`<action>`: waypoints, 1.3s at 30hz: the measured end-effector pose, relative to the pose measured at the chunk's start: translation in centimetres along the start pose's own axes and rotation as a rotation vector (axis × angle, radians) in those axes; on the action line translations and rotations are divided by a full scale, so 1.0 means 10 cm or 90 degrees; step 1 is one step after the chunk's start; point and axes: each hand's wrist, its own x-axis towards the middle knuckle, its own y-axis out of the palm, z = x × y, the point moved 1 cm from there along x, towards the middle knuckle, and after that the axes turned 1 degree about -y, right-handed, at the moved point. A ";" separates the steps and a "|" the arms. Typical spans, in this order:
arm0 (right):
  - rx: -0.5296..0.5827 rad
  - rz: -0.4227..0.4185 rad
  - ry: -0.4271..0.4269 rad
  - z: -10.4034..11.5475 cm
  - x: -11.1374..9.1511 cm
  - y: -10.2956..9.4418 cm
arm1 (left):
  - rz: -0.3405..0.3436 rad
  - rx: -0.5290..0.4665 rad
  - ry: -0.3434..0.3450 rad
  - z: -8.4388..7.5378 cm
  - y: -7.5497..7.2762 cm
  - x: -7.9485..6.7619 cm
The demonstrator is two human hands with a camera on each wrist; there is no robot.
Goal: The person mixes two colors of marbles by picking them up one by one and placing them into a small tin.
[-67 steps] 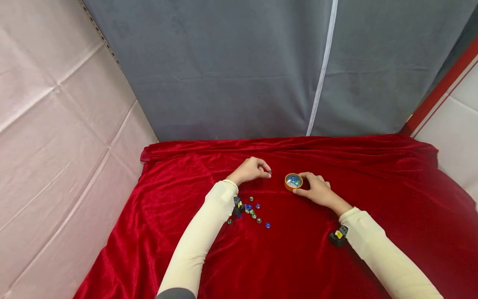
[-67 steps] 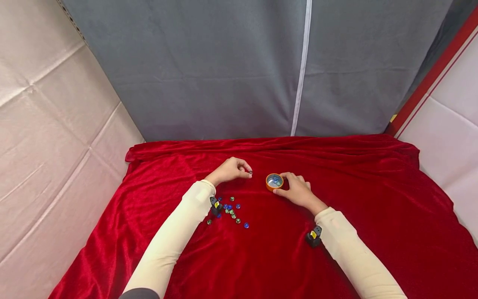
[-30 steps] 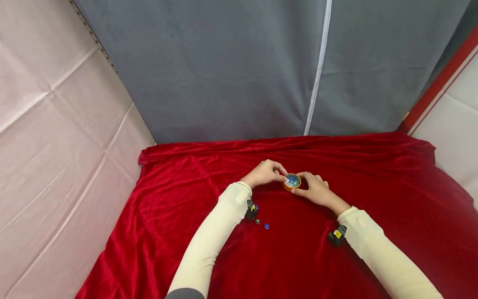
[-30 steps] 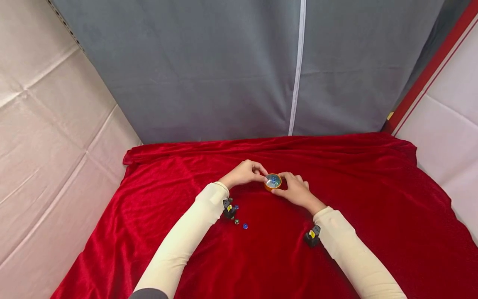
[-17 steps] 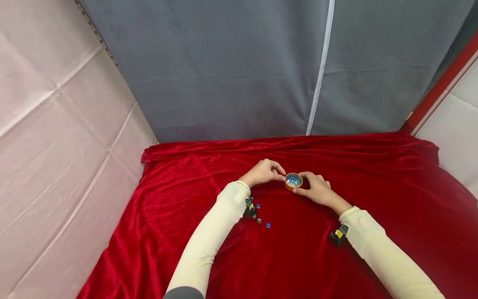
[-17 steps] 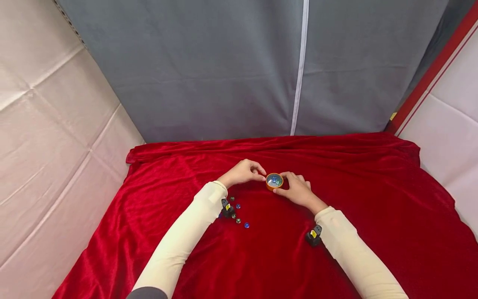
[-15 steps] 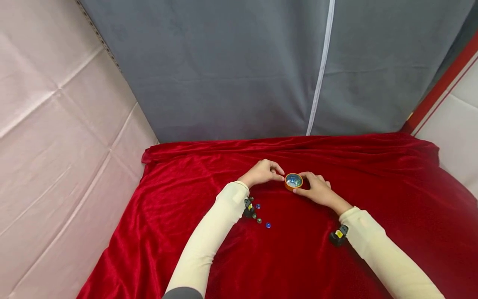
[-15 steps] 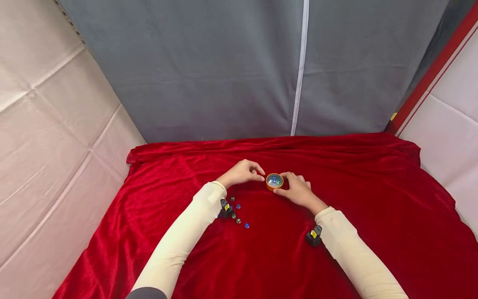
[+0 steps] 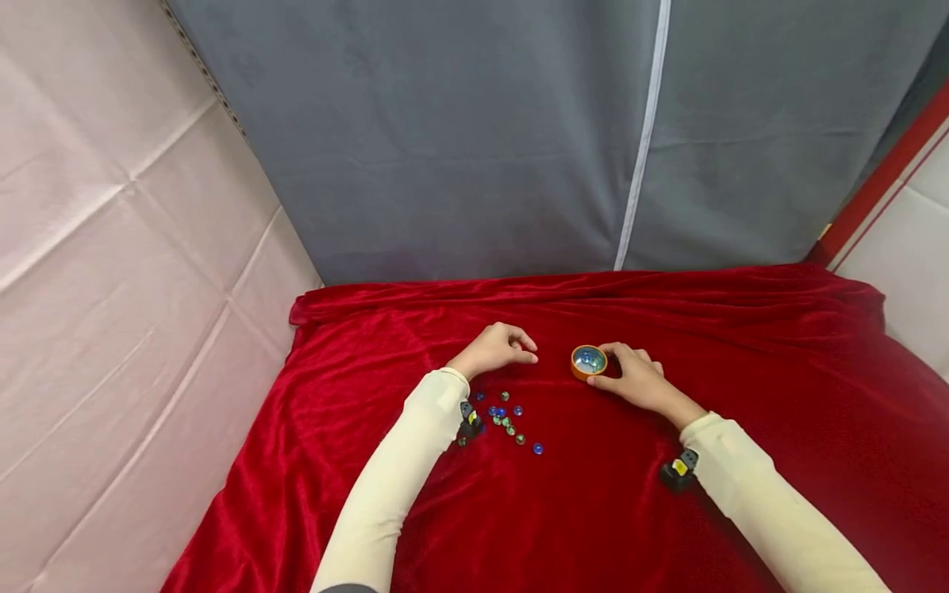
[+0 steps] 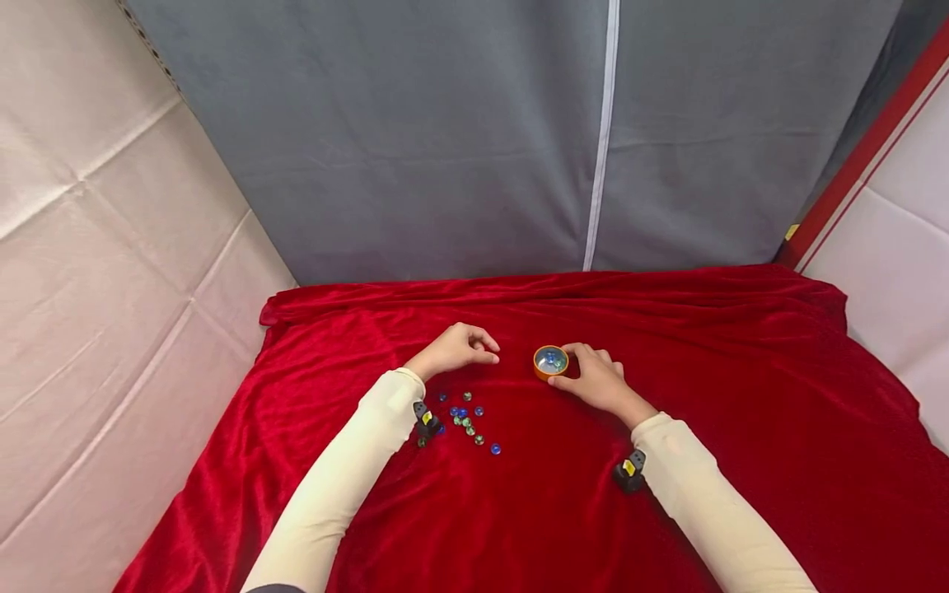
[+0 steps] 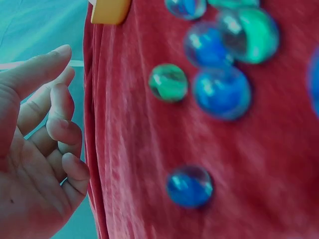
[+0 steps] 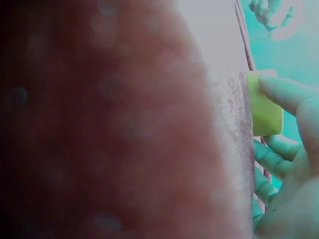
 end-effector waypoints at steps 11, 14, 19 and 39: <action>0.001 0.001 0.001 0.01 -0.01 -0.02 | -0.016 -0.005 -0.010 0.13 -0.10 -0.18; 0.001 0.004 0.002 0.00 -0.01 -0.02 | -0.011 -0.005 -0.015 0.16 -0.12 -0.24; 0.002 0.007 0.002 0.00 -0.01 -0.02 | -0.013 -0.001 -0.023 0.23 -0.15 -0.33; 0.000 0.010 0.000 0.00 -0.01 0.00 | 0.006 -0.014 -0.051 0.59 -0.26 -0.67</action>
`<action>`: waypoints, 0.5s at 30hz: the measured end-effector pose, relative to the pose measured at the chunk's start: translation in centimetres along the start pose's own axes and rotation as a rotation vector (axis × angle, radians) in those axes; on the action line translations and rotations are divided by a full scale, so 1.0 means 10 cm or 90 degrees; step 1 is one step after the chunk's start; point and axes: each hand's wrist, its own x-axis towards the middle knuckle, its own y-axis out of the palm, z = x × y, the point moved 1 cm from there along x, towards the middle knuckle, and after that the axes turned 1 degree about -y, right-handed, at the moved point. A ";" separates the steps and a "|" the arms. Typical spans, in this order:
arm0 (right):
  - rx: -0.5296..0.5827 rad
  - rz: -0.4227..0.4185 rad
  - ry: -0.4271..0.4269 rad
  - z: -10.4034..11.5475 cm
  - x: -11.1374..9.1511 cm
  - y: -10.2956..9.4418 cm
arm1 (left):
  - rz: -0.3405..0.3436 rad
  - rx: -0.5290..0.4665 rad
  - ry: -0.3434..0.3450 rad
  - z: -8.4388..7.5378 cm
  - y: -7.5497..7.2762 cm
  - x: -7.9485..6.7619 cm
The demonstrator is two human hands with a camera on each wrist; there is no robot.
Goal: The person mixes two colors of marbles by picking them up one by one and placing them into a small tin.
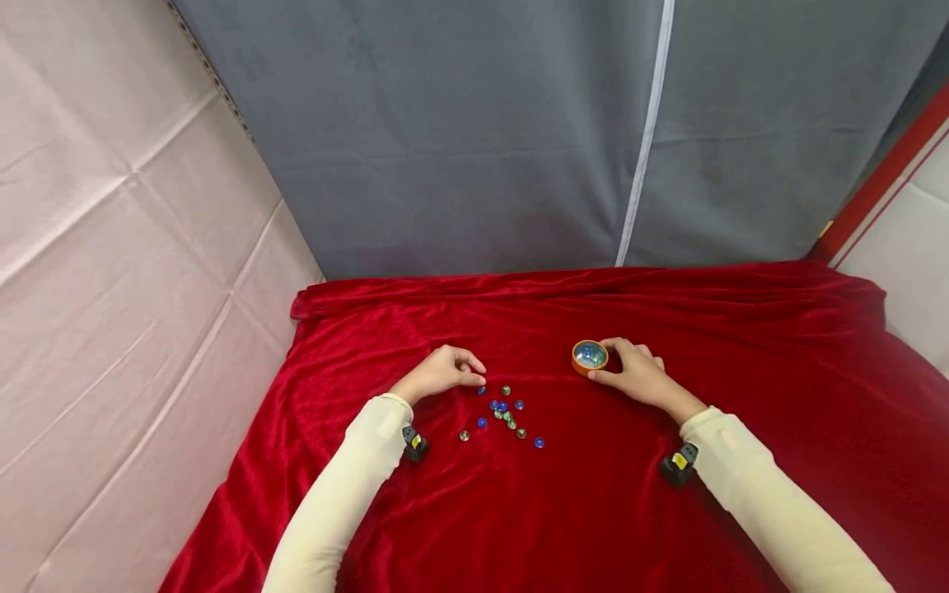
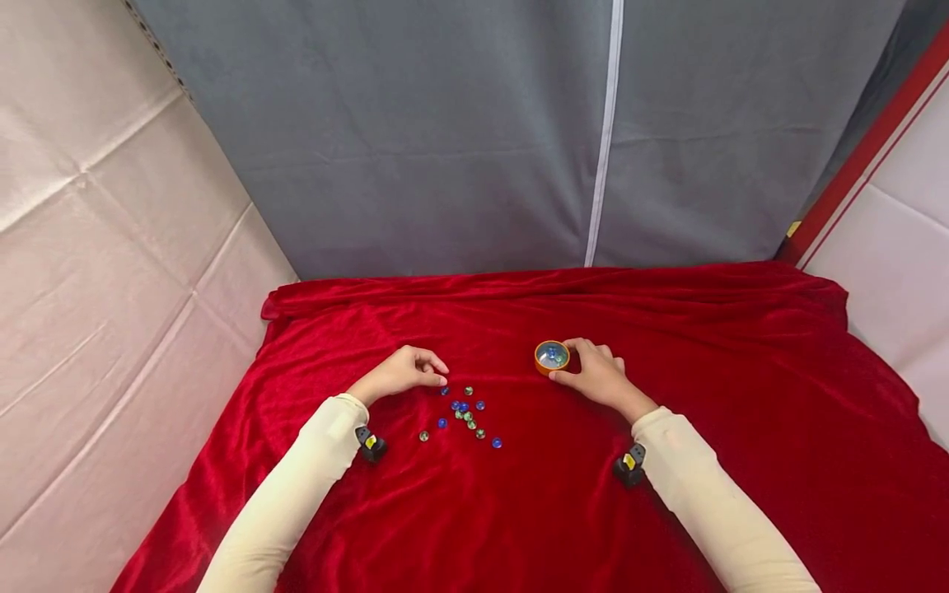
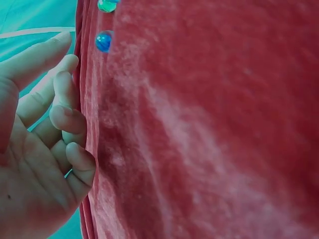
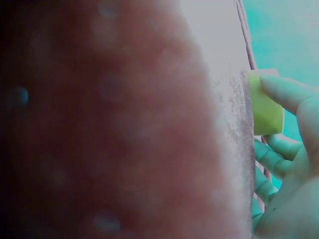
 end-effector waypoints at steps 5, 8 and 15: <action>0.004 0.003 0.004 0.00 0.00 -0.01 | 0.012 -0.010 -0.003 0.06 0.01 -0.02; 0.002 0.003 0.003 0.01 0.01 -0.02 | 0.021 -0.010 0.000 0.06 0.04 -0.04; 0.004 0.006 0.002 0.02 -0.01 -0.01 | 0.037 0.007 -0.019 0.07 0.10 -0.07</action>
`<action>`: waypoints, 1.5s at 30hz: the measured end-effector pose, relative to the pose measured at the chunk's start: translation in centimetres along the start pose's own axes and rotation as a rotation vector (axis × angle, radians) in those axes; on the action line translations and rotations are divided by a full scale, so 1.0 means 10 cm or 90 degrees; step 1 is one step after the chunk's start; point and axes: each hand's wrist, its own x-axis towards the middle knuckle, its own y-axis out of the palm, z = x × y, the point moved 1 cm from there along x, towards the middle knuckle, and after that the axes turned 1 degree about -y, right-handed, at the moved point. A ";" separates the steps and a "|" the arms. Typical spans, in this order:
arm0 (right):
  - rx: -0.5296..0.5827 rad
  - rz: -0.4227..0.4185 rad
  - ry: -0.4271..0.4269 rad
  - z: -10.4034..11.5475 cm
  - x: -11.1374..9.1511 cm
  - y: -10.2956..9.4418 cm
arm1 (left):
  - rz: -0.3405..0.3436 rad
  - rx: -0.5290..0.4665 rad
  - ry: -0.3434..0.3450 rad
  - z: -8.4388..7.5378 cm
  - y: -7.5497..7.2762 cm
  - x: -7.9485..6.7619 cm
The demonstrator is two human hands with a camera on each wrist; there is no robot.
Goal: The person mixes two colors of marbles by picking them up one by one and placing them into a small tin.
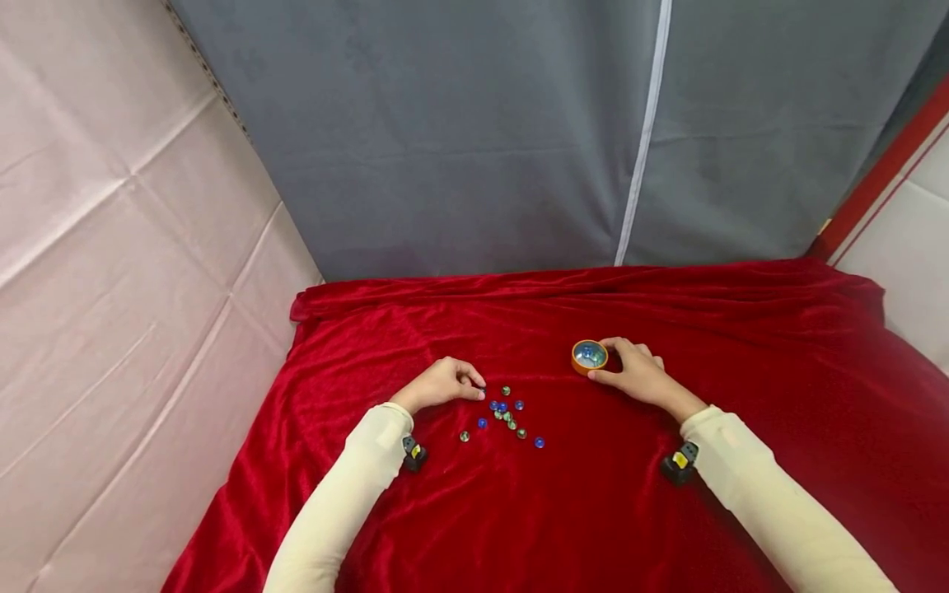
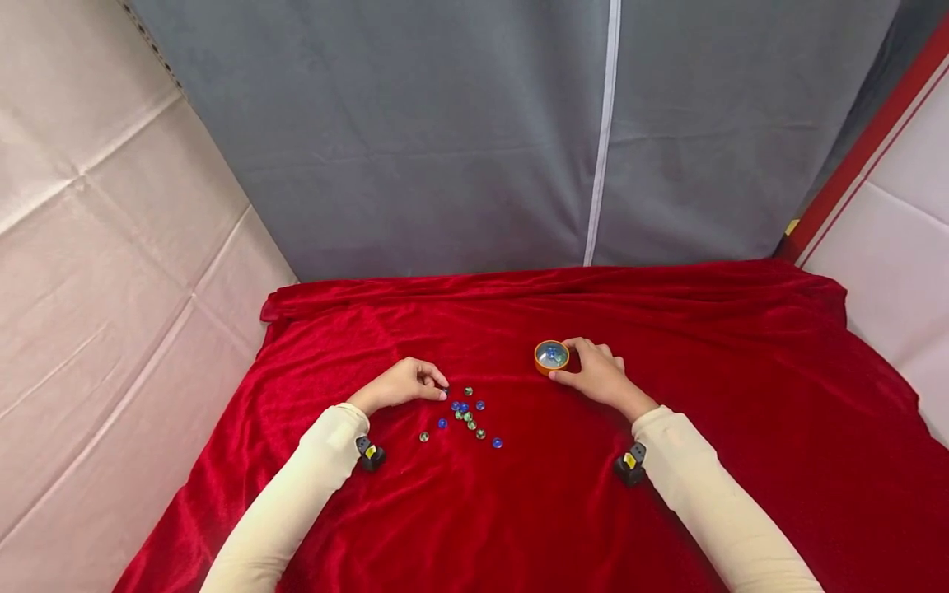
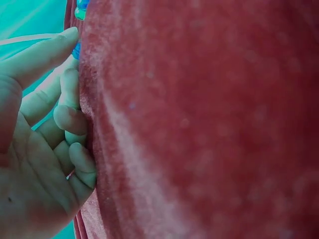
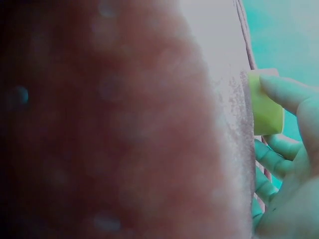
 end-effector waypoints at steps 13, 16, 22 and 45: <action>-0.005 0.001 0.009 -0.03 0.02 0.03 | 0.004 -0.006 -0.028 0.04 0.01 0.02; -0.004 0.002 0.009 -0.02 0.02 0.03 | 0.001 -0.005 -0.023 0.05 0.02 0.03; -0.008 0.000 0.007 -0.02 0.03 0.03 | -0.003 -0.004 -0.026 0.05 0.03 0.03; -0.001 0.002 0.005 -0.03 0.02 0.02 | 0.009 0.006 -0.015 0.01 -0.03 0.04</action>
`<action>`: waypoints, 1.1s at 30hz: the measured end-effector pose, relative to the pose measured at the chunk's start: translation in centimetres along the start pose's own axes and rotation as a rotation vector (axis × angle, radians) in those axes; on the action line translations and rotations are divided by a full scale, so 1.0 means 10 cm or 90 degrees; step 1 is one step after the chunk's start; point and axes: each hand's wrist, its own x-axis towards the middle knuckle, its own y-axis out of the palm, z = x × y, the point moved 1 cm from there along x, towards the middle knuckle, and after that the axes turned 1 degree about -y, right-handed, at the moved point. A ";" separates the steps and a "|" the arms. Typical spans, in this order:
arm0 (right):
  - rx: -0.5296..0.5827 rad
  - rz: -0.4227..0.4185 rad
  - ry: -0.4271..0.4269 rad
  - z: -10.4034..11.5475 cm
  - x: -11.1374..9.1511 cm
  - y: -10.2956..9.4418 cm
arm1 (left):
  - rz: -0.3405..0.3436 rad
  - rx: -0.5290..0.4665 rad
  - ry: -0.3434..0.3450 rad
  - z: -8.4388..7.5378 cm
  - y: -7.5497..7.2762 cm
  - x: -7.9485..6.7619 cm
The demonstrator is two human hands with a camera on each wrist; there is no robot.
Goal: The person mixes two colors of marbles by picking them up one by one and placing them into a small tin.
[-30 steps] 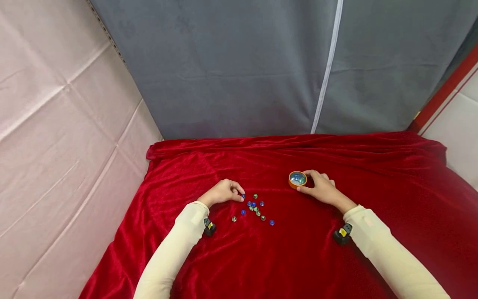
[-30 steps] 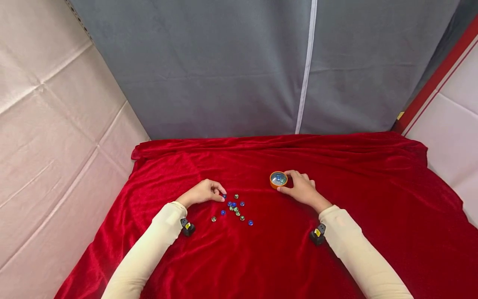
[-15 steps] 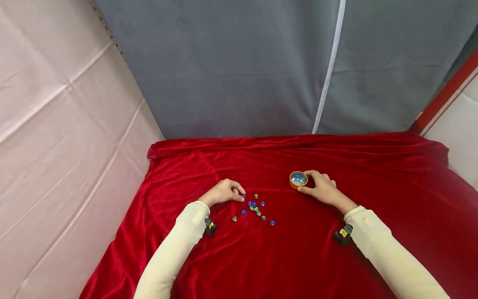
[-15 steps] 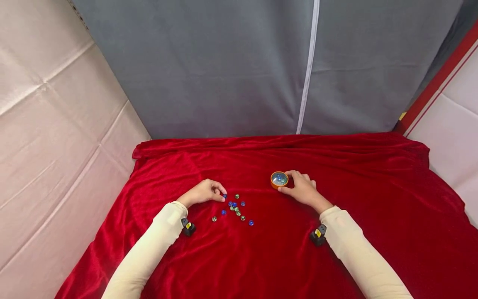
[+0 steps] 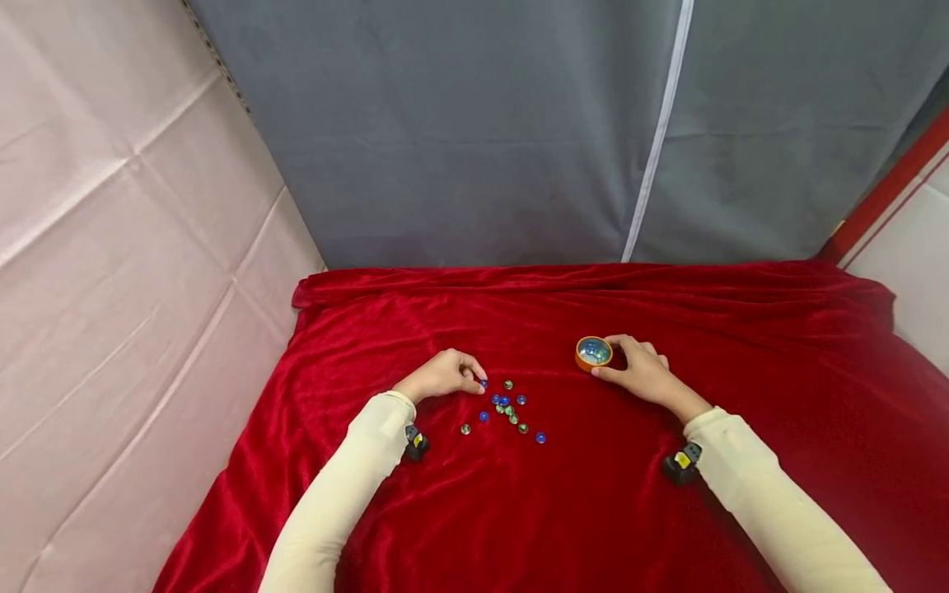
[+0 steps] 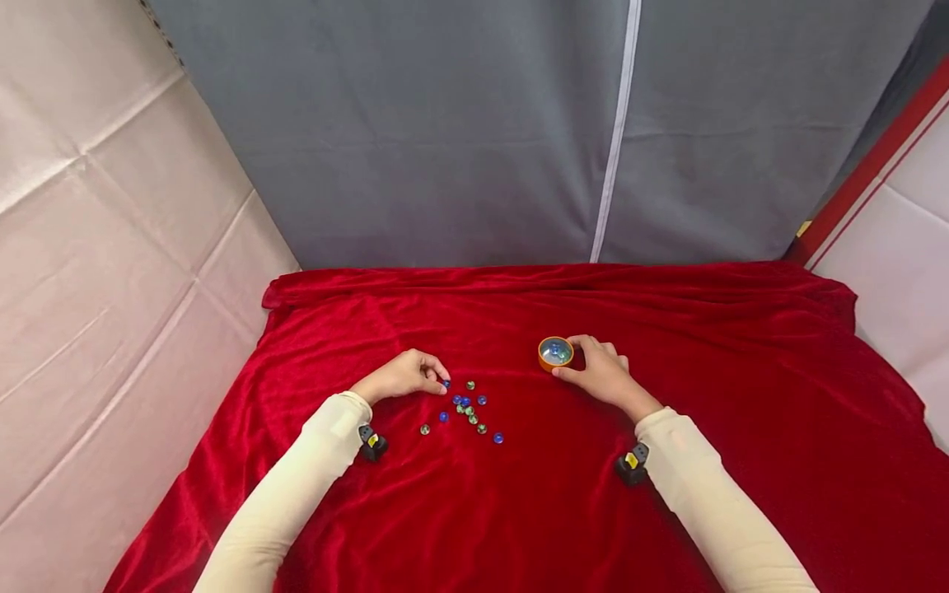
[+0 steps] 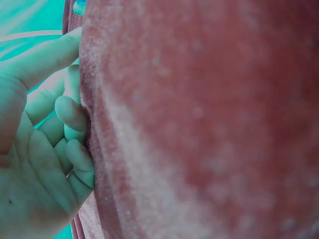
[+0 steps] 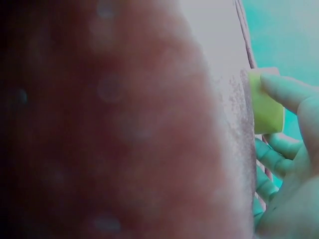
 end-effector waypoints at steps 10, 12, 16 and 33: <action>-0.004 0.004 0.003 0.01 0.01 0.00 | -0.022 -0.014 0.020 -0.04 -0.08 0.06; -0.004 0.004 0.002 0.01 0.01 0.00 | -0.027 -0.021 0.026 -0.09 -0.09 0.08; -0.004 -0.001 0.001 0.00 0.01 0.00 | -0.034 -0.025 0.045 -0.22 -0.09 0.14; -0.003 -0.010 0.002 0.00 0.01 0.02 | -0.025 -0.005 0.116 -0.79 0.12 0.52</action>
